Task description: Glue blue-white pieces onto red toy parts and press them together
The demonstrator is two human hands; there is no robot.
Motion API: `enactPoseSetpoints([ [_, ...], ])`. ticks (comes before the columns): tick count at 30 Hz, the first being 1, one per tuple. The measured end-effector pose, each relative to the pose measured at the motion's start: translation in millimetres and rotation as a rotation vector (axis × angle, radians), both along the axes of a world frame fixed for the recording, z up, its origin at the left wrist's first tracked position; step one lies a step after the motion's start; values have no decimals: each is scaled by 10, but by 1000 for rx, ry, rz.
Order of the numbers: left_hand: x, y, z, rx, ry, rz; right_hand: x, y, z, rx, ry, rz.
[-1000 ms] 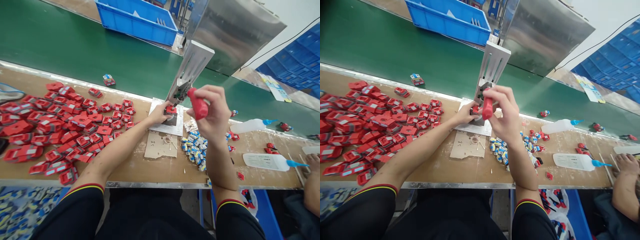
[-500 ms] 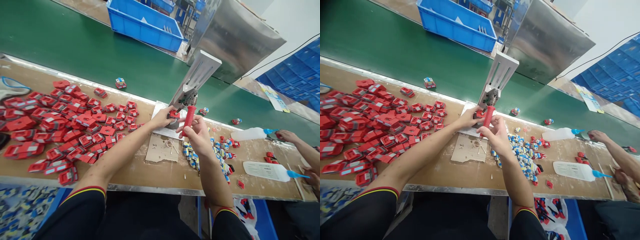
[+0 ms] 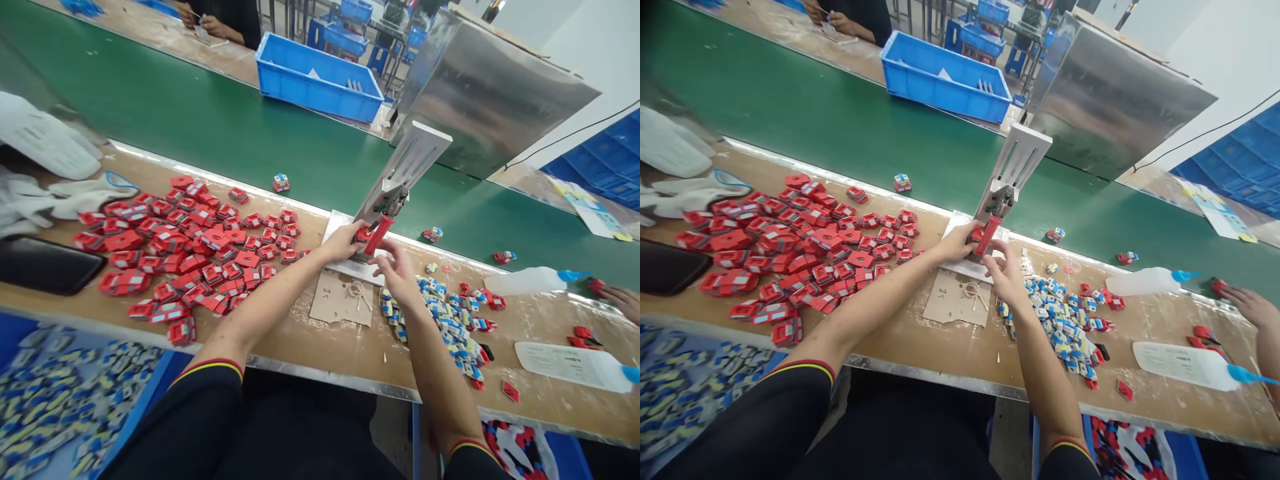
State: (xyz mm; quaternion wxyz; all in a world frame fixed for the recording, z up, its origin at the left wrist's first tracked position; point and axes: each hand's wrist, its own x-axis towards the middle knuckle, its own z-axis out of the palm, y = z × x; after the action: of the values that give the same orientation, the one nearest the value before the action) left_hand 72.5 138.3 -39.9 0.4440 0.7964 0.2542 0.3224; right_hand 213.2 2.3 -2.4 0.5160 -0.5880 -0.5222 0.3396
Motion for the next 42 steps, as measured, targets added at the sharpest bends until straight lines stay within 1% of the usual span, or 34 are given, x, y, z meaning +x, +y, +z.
enactPoseSetpoints([
  [1,-76,20,23,15,6,7,58,-90,40,58,-24,-59],
  [3,-344,120,66,66,45,66,191,-255,123,168,-56,-153],
  [4,-528,201,87,104,81,122,256,-320,154,215,-69,-182],
  [6,-935,415,129,188,213,314,354,-406,170,282,-110,-218],
  [7,-1125,535,151,196,250,376,379,-430,152,297,-145,-225],
  [8,-1286,652,173,201,291,397,386,-444,118,298,-193,-217],
  [10,-1489,855,212,189,384,363,355,-457,26,267,-309,-143],
  [12,-1535,990,237,158,466,288,296,-472,-62,227,-420,-8],
  [14,-1488,1059,250,122,524,219,253,-499,-114,201,-492,117],
  [16,-1429,1082,266,103,545,181,246,-535,-127,185,-542,193],
  [18,-1413,1080,298,112,517,178,267,-566,-122,155,-593,250],
  [21,-1481,1035,373,159,389,242,298,-587,-126,63,-679,323],
  [23,-1538,925,411,187,269,306,295,-582,-148,-4,-725,343],
  [25,-1542,692,414,190,140,346,278,-569,-178,-41,-753,337],
  [26,-1511,524,399,181,80,346,269,-562,-193,-46,-759,331],
  [28,-1379,109,343,157,-81,323,256,-554,-215,-34,-755,326],
  [29,-1286,-117,307,146,-136,305,254,-554,-219,-19,-743,320],
  [30,-1184,-339,270,113,-255,291,254,-558,-220,3,-723,310],
  [31,-1081,-544,235,75,-326,269,257,-564,-216,30,-698,293],
  [33,-901,-863,171,22,-377,235,266,-577,-196,97,-643,243],
  [34,-835,-964,144,15,-379,233,271,-580,-182,132,-619,217],
  [36,-760,-1057,94,36,-389,219,282,-576,-150,195,-588,163],
  [38,-757,-1052,55,81,-429,183,293,-564,-112,246,-571,96],
  [40,-805,-1027,38,120,-469,171,307,-581,-67,287,-553,13],
  [42,-891,-1032,40,145,-465,209,326,-671,-25,329,-514,-107],
])
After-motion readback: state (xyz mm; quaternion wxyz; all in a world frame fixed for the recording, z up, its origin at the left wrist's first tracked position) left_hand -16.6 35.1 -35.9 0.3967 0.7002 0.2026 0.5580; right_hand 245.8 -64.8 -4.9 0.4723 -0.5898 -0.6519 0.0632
